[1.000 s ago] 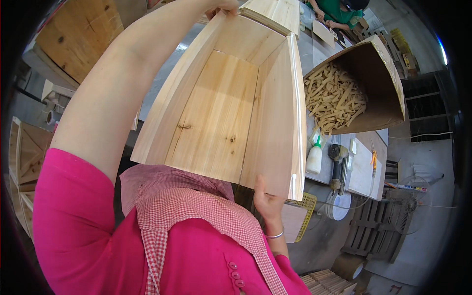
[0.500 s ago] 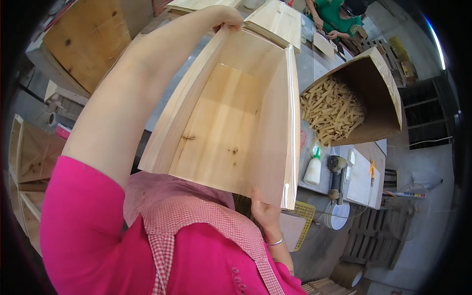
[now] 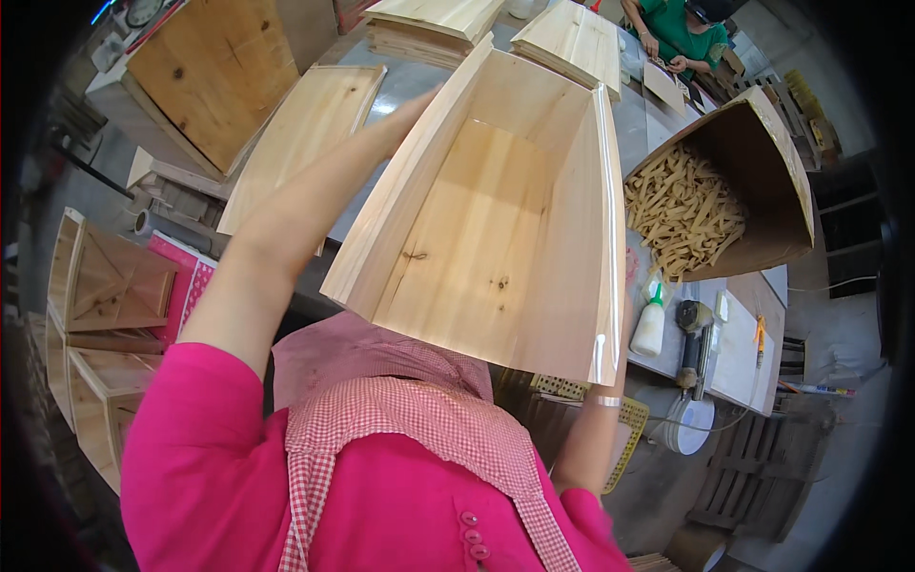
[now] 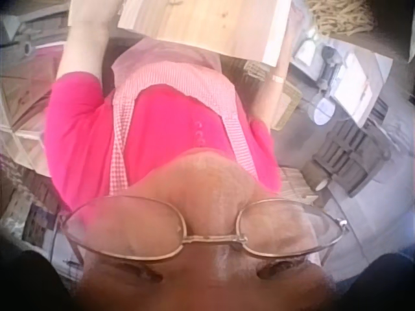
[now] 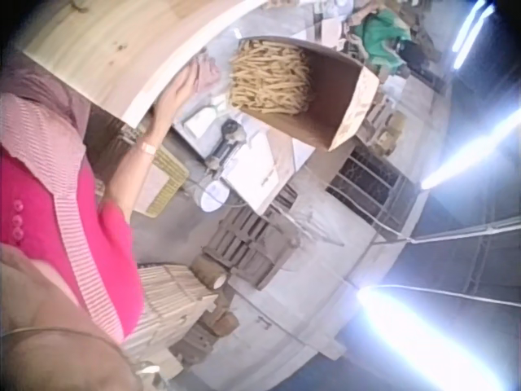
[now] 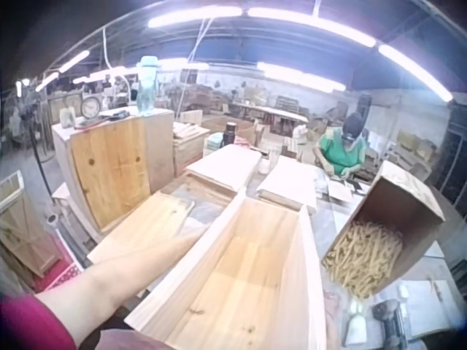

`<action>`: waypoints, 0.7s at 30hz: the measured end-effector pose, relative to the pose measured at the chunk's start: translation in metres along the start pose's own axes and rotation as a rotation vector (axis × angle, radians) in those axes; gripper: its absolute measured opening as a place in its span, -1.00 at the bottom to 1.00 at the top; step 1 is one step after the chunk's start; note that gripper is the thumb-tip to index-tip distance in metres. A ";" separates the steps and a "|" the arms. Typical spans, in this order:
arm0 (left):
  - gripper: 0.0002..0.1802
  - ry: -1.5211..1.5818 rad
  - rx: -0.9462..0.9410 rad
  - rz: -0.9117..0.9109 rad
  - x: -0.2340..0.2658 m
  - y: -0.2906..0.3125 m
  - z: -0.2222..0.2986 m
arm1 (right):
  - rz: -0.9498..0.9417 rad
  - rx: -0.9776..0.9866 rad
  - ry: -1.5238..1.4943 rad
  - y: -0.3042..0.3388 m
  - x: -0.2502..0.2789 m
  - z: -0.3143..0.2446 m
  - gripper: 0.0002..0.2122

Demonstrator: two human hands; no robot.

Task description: Apply glue to wooden panels and assemble them into a box, then secure the structure using rubber bands.

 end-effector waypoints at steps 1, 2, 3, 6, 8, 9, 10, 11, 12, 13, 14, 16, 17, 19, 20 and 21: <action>-0.37 0.032 0.009 0.000 0.001 -0.002 -0.011 | 0.050 -0.011 -0.008 -0.005 -0.007 0.009 -0.60; -0.38 0.038 0.015 0.016 0.006 -0.001 -0.019 | 0.087 -0.026 -0.018 -0.009 -0.015 0.019 -0.60; -0.39 0.030 0.016 0.037 0.010 -0.003 -0.024 | 0.110 -0.038 -0.027 -0.013 -0.022 0.027 -0.60; -0.43 -0.022 0.020 0.081 0.020 -0.005 -0.031 | 0.152 -0.067 -0.046 -0.017 -0.041 0.050 -0.62; -0.46 -0.047 0.027 0.099 0.025 -0.006 -0.033 | 0.166 -0.082 -0.055 -0.019 -0.049 0.062 -0.62; -0.47 -0.059 0.023 0.109 0.028 -0.007 -0.034 | 0.170 -0.086 -0.056 -0.019 -0.052 0.067 -0.63; -0.48 -0.067 0.024 0.115 0.031 -0.007 -0.035 | 0.172 -0.088 -0.058 -0.020 -0.055 0.070 -0.63; -0.49 -0.077 0.027 0.124 0.033 -0.007 -0.037 | 0.175 -0.093 -0.059 -0.021 -0.057 0.073 -0.64; -0.50 -0.087 0.029 0.131 0.035 -0.008 -0.038 | 0.178 -0.097 -0.059 -0.021 -0.058 0.075 -0.64; -0.51 -0.094 0.031 0.137 0.036 -0.008 -0.039 | 0.177 -0.100 -0.058 -0.022 -0.059 0.077 -0.64; -0.52 -0.101 0.031 0.140 0.037 -0.009 -0.040 | 0.178 -0.102 -0.060 -0.022 -0.060 0.078 -0.65; -0.55 -0.116 0.033 0.147 0.038 -0.009 -0.042 | 0.180 -0.107 -0.055 -0.022 -0.059 0.080 -0.65; -0.56 -0.122 0.031 0.152 0.038 -0.010 -0.042 | 0.182 -0.110 -0.052 -0.022 -0.059 0.080 -0.66; -0.58 -0.130 0.025 0.159 0.040 -0.011 -0.043 | 0.182 -0.110 -0.044 -0.021 -0.058 0.082 -0.66; -0.59 -0.136 0.023 0.161 0.040 -0.012 -0.043 | 0.182 -0.108 -0.039 -0.021 -0.057 0.083 -0.67; -0.60 -0.140 0.019 0.162 0.042 -0.013 -0.044 | 0.183 -0.109 -0.035 -0.020 -0.057 0.084 -0.67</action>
Point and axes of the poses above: each hand's wrist, its own y-axis away from the middle knuckle, its own x-axis out of the back of the hand, z = x × y, the point moved 5 cm from there along -y, towards the middle knuckle, and after that the axes turned 12 degrees about y, right-handed, at the moved point
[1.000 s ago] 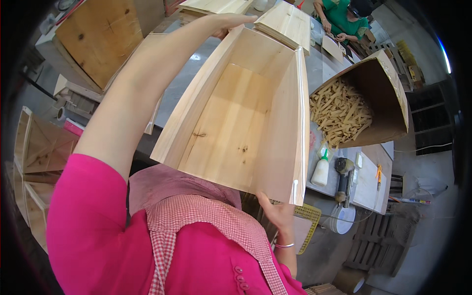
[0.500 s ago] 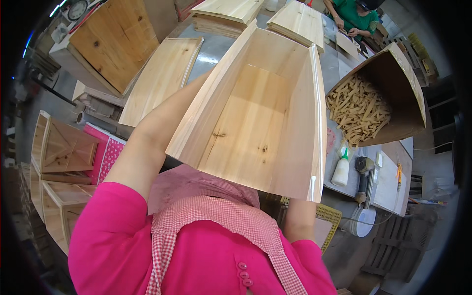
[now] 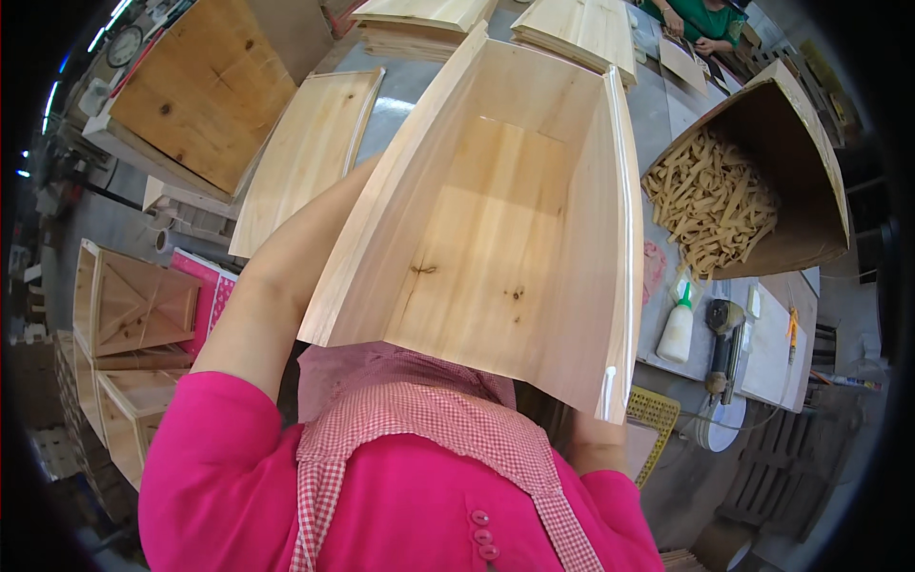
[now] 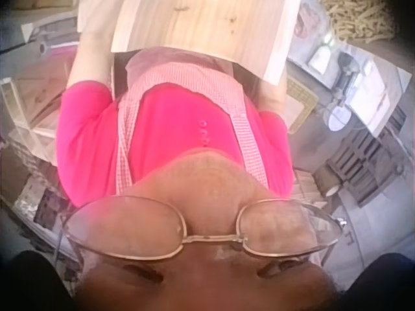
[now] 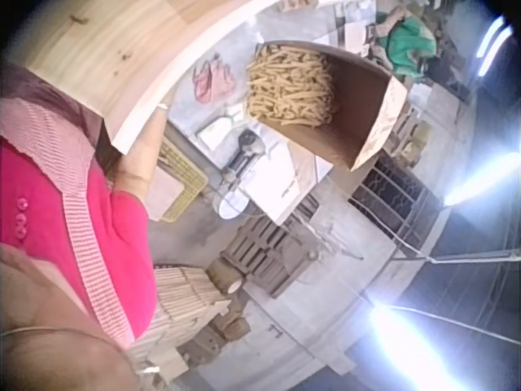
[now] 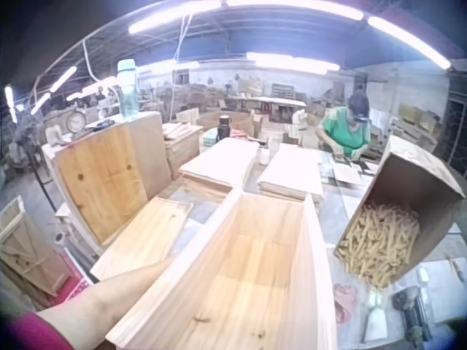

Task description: Apply glue to wooden panels and assemble them into a box, then secure the structure using rubber bands.

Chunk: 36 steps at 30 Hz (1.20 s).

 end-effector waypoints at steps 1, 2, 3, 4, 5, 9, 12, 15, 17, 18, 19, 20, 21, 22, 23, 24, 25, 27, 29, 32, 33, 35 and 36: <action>-0.61 -0.005 -0.003 0.001 0.002 -0.002 -0.001 | 0.004 -0.001 0.004 0.000 0.001 0.001 -0.67; -0.61 -0.009 -0.007 0.002 0.003 -0.004 -0.003 | 0.006 -0.001 0.010 -0.001 0.001 0.002 -0.68; -0.62 -0.016 -0.014 0.008 0.005 -0.006 -0.005 | 0.004 0.001 0.013 -0.001 0.001 0.003 -0.68; -0.63 -0.024 -0.026 0.014 0.007 -0.008 -0.007 | 0.004 0.002 0.015 -0.001 0.002 0.004 -0.68; -0.64 -0.034 -0.042 0.023 0.009 -0.010 -0.009 | 0.000 0.008 0.015 -0.001 0.004 0.005 -0.69; -0.67 -0.085 -0.104 0.042 0.006 -0.025 -0.015 | -0.010 0.051 0.015 -0.007 0.008 0.007 -0.70; -0.68 -0.129 -0.151 0.061 0.002 -0.021 -0.006 | -0.002 0.094 0.014 -0.017 0.003 0.008 -0.70; -0.69 -0.137 -0.433 0.147 0.016 0.035 0.018 | -0.016 0.127 0.005 -0.025 -0.011 0.011 -0.71; -0.72 -0.012 -0.700 0.314 0.050 0.114 0.019 | -0.025 0.127 -0.004 -0.026 -0.018 0.015 -0.71; -0.76 0.075 -0.758 0.423 0.074 0.156 0.014 | -0.025 0.126 -0.005 -0.026 -0.020 0.018 -0.71; -0.81 0.165 -0.703 0.586 0.100 0.197 -0.003 | -0.021 0.122 0.000 -0.026 -0.022 0.021 -0.72; -0.86 0.115 -0.720 0.795 0.120 0.233 -0.015 | -0.016 0.121 0.003 -0.026 -0.022 0.025 -0.72; -0.87 0.182 -0.588 1.023 0.145 0.258 -0.028 | -0.013 0.116 0.005 -0.026 -0.022 0.028 -0.72; -0.65 0.349 -0.339 1.082 0.168 0.272 -0.044 | -0.011 0.117 0.007 -0.028 -0.020 0.031 -0.72; -0.51 0.570 -0.292 1.057 0.178 0.275 -0.054 | -0.009 0.119 0.010 -0.030 -0.018 0.033 -0.72; -0.37 0.786 -0.183 1.023 0.184 0.275 -0.065 | -0.006 0.126 0.007 -0.033 -0.015 0.034 -0.72; -0.21 0.914 -0.169 0.803 0.184 0.268 -0.066 | -0.003 0.133 0.004 -0.037 -0.011 0.035 -0.72; -0.22 1.000 -0.209 0.721 0.186 0.257 -0.062 | 0.013 0.163 -0.009 -0.047 -0.001 0.030 -0.72; -0.31 1.145 -0.331 0.599 0.179 0.245 -0.049 | 0.038 0.207 -0.019 -0.055 0.013 0.015 -0.72; -0.39 1.145 -0.545 0.226 0.155 0.237 -0.009 | 0.109 0.310 -0.072 -0.061 0.047 -0.031 -0.72; -0.43 1.134 -0.546 0.284 0.149 0.235 0.002 | 0.142 0.327 -0.101 -0.059 0.058 -0.051 -0.72; -0.41 1.054 -0.575 0.284 0.135 0.242 0.024 | 0.213 0.260 -0.321 -0.046 0.079 -0.088 -0.75; -0.39 0.963 -0.622 0.260 0.126 0.248 0.036 | 0.254 0.230 -0.269 -0.036 0.089 -0.109 -0.75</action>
Point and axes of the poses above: each hand's wrist, its own y-axis away from the middle knuckle, its own x-axis out of the back of the hand, z = x × y, the point moved 5 cm from there along -y, towards the middle knuckle, and after that the axes turned 12 degrees about y, right-handed, at the moved point
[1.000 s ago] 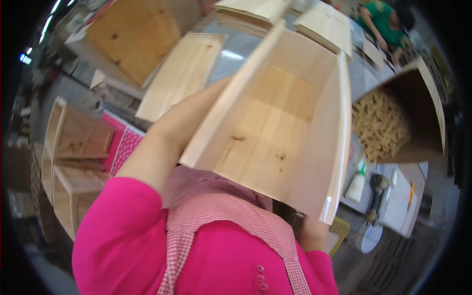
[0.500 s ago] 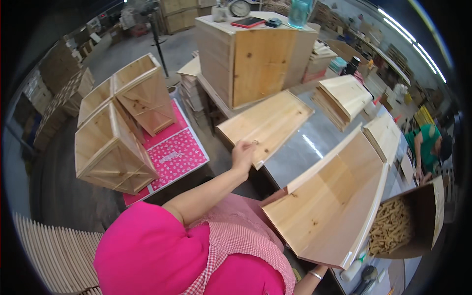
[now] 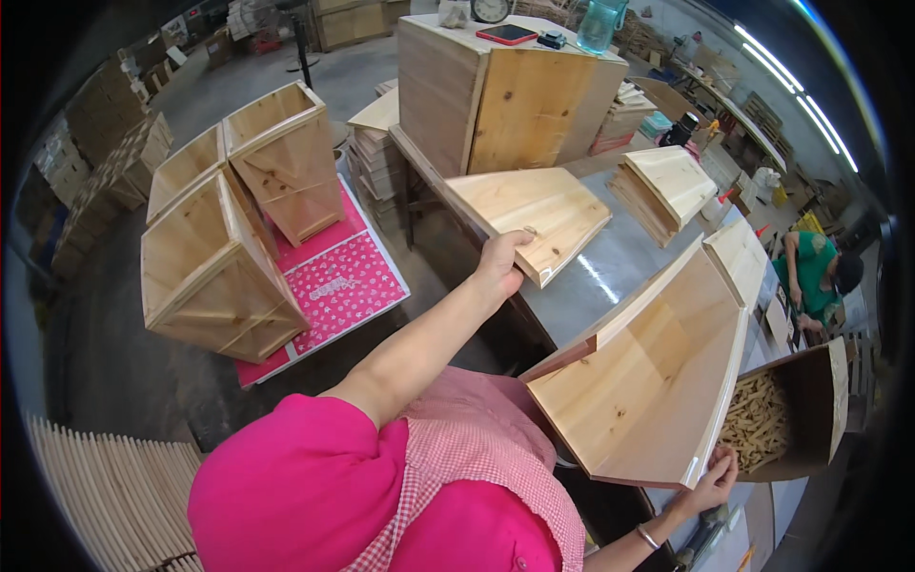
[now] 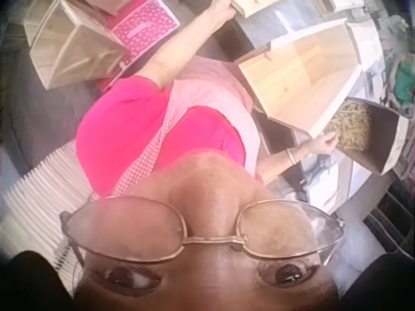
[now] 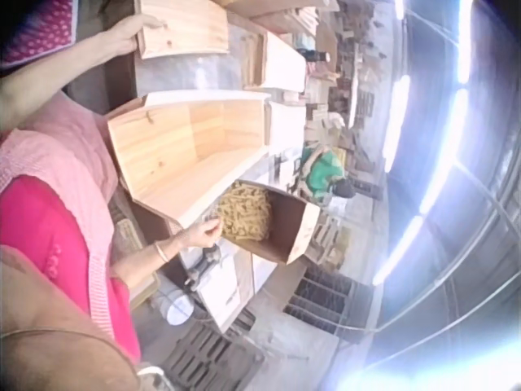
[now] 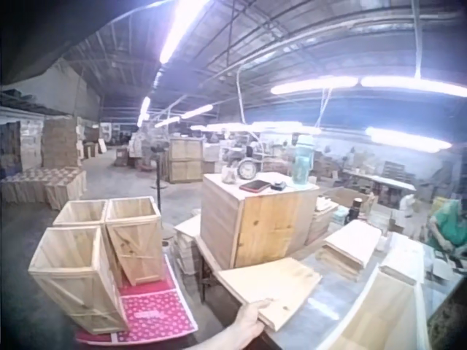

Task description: Apply glue to wooden panels and assemble them into a box, then secure the structure using rubber bands.

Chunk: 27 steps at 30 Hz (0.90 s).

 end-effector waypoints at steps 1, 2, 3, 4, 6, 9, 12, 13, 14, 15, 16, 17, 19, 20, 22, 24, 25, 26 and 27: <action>-0.53 0.006 -0.042 0.012 -0.011 0.009 0.002 | 0.028 0.080 0.060 0.003 0.007 -0.030 -0.75; -0.53 0.011 -0.032 0.005 -0.021 0.021 0.001 | 0.051 0.203 0.103 0.008 0.012 -0.063 -0.75; -0.56 -0.199 -0.090 -0.034 -0.032 0.036 0.005 | 0.070 0.193 0.108 0.012 0.014 -0.089 -0.76; -0.59 -0.394 -0.164 -0.111 -0.046 0.051 0.008 | 0.080 0.197 0.114 0.021 0.014 -0.114 -0.76; -0.53 -0.620 -0.288 -0.146 -0.076 0.076 0.011 | 0.040 0.371 0.101 0.046 0.008 -0.173 -0.77; -0.47 -1.300 -0.882 -0.733 -0.148 0.130 0.009 | -0.198 1.031 0.469 0.103 -0.013 -0.272 -0.70; -0.47 -1.483 -1.144 -0.987 -0.192 0.172 -0.015 | -0.324 1.320 0.584 0.132 -0.035 -0.334 -0.63; -0.44 -1.571 -1.242 -1.114 -0.201 0.187 -0.026 | -0.324 1.384 0.722 0.133 -0.044 -0.346 -0.61; -0.44 -1.542 -1.210 -1.143 -0.207 0.195 -0.032 | -0.334 1.391 0.908 0.128 -0.053 -0.351 -0.58; -0.49 -1.606 -1.266 -1.194 -0.212 0.203 -0.043 | -0.323 1.406 0.963 0.121 -0.063 -0.353 -0.58; -0.53 -1.626 -1.350 -1.245 -0.216 0.212 -0.054 | -0.326 1.368 1.083 0.112 -0.072 -0.349 -0.58; -0.59 -1.602 -1.399 -1.281 -0.219 0.220 -0.063 | -0.325 1.332 1.118 0.102 -0.074 -0.345 -0.58; -0.60 -1.578 -1.322 -1.336 -0.223 0.225 -0.080 | -0.298 1.321 1.262 0.087 -0.072 -0.331 -0.67; -0.61 -1.595 -1.303 -1.333 -0.225 0.227 -0.086 | -0.309 1.298 1.302 0.082 -0.067 -0.323 -0.67; -0.59 -1.568 -1.302 -1.351 -0.220 0.238 -0.092 | -0.342 1.255 1.267 0.078 -0.061 -0.307 -0.73; -0.56 -1.603 -1.320 -1.326 -0.211 0.247 -0.088 | -0.347 1.253 1.205 0.080 -0.053 -0.294 -0.73; -0.45 -1.555 -1.318 -1.353 -0.203 0.246 -0.078 | -0.372 1.245 1.204 0.083 -0.051 -0.287 -0.72; -0.45 -1.531 -1.337 -1.351 -0.193 0.245 -0.066 | -0.376 1.214 1.222 0.085 -0.050 -0.280 -0.71; -0.37 -1.481 -1.184 -1.272 -0.181 0.238 -0.049 | -0.376 1.202 1.218 0.087 -0.049 -0.275 -0.70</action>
Point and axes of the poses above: each hand's wrist, its own y-axis away from the middle knuckle, its own x-axis out of the back of the hand, z = x × y, the point moved 5 cm from there along -y, towards the middle knuckle, and after that the axes turned 12 degrees about y, right-handed, at the moved point
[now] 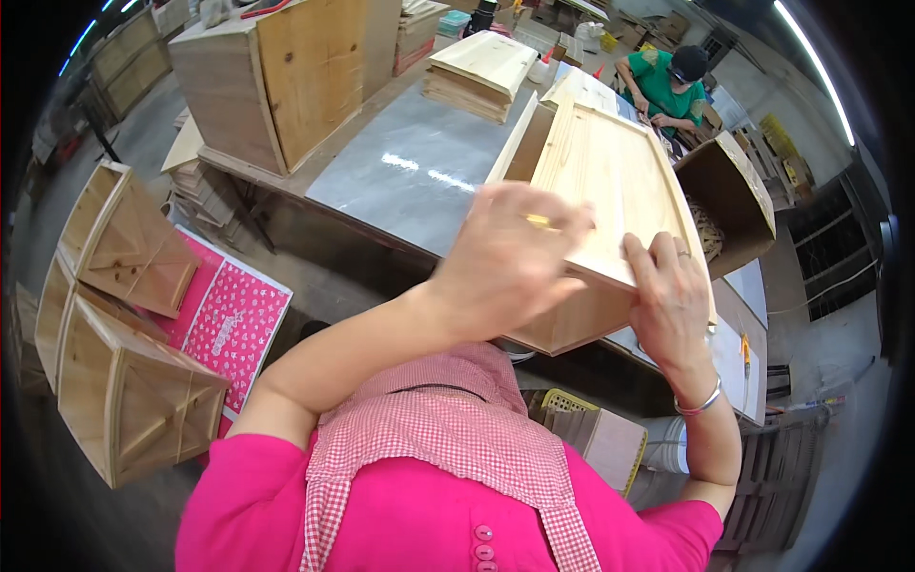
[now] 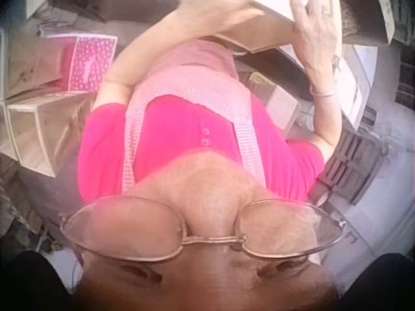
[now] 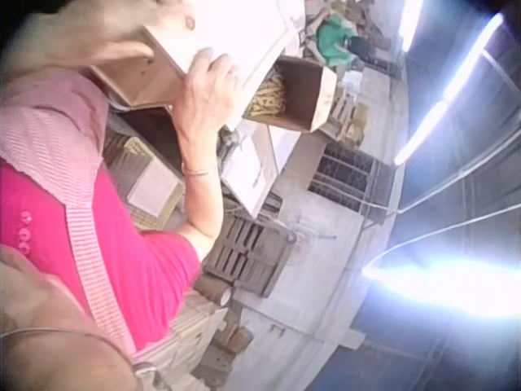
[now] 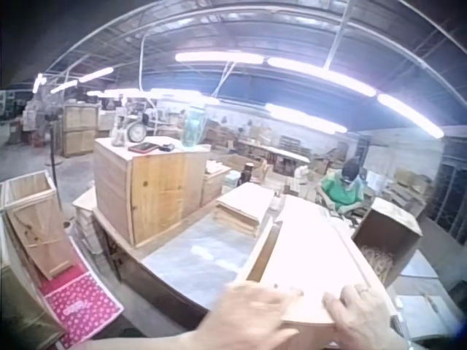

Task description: Apply glue to wooden panels and assemble them into a box, then secure the structure using rubber bands.

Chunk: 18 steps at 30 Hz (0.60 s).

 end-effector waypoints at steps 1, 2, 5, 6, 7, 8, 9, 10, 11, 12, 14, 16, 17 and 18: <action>-0.29 0.127 0.149 0.018 0.010 0.014 -0.014 | -0.004 -0.011 0.000 0.001 -0.004 -0.001 -0.70; -0.23 0.218 0.226 0.056 0.018 0.025 -0.030 | -0.004 -0.023 -0.019 0.002 -0.007 -0.002 -0.69; -0.24 0.482 0.480 0.056 0.017 0.050 -0.073 | -0.022 -0.051 -0.050 -0.001 -0.019 -0.007 -0.69; -0.24 0.485 0.484 0.039 0.012 0.054 -0.080 | 0.012 -0.037 -0.065 -0.004 -0.021 -0.009 -0.69; -0.25 0.637 0.536 0.034 0.004 0.058 -0.088 | 0.046 -0.022 -0.077 -0.007 -0.023 -0.011 -0.69; -0.26 0.782 0.605 0.016 -0.004 0.062 -0.094 | 0.046 -0.019 -0.080 -0.009 -0.027 -0.013 -0.69; -0.26 0.791 0.587 0.024 -0.007 0.063 -0.097 | 0.042 -0.023 -0.080 -0.011 -0.030 -0.014 -0.69; -0.27 0.803 0.583 0.013 -0.010 0.064 -0.099 | 0.042 -0.023 -0.072 -0.012 -0.033 -0.016 -0.68; -0.28 0.816 0.580 0.001 -0.012 0.065 -0.101 | 0.040 -0.023 -0.067 -0.013 -0.035 -0.017 -0.68; -0.28 0.818 0.588 -0.005 -0.014 0.066 -0.103 | 0.034 -0.024 -0.072 -0.014 -0.038 -0.019 -0.68; -0.30 0.854 0.571 -0.001 -0.014 0.066 -0.106 | 0.030 -0.028 -0.100 -0.014 -0.041 -0.021 -0.66; -0.31 0.861 0.564 -0.024 -0.015 0.067 -0.107 | 0.022 -0.024 -0.119 -0.016 -0.043 -0.023 -0.65; -0.33 0.860 0.536 -0.021 -0.015 0.066 -0.108 | 0.033 -0.023 -0.120 -0.016 -0.043 -0.024 -0.65; -0.36 0.869 0.539 -0.013 -0.016 0.066 -0.108 | 0.033 -0.025 -0.117 -0.017 -0.044 -0.024 -0.64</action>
Point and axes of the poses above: each hand's wrist, its own y-axis away from the middle knuckle, its own x-axis out of the back of the hand, z = x × y, the point moved 5 cm from there along -y, towards the middle knuckle, and after that the axes turned 12 degrees about y, right-handed, at the moved point
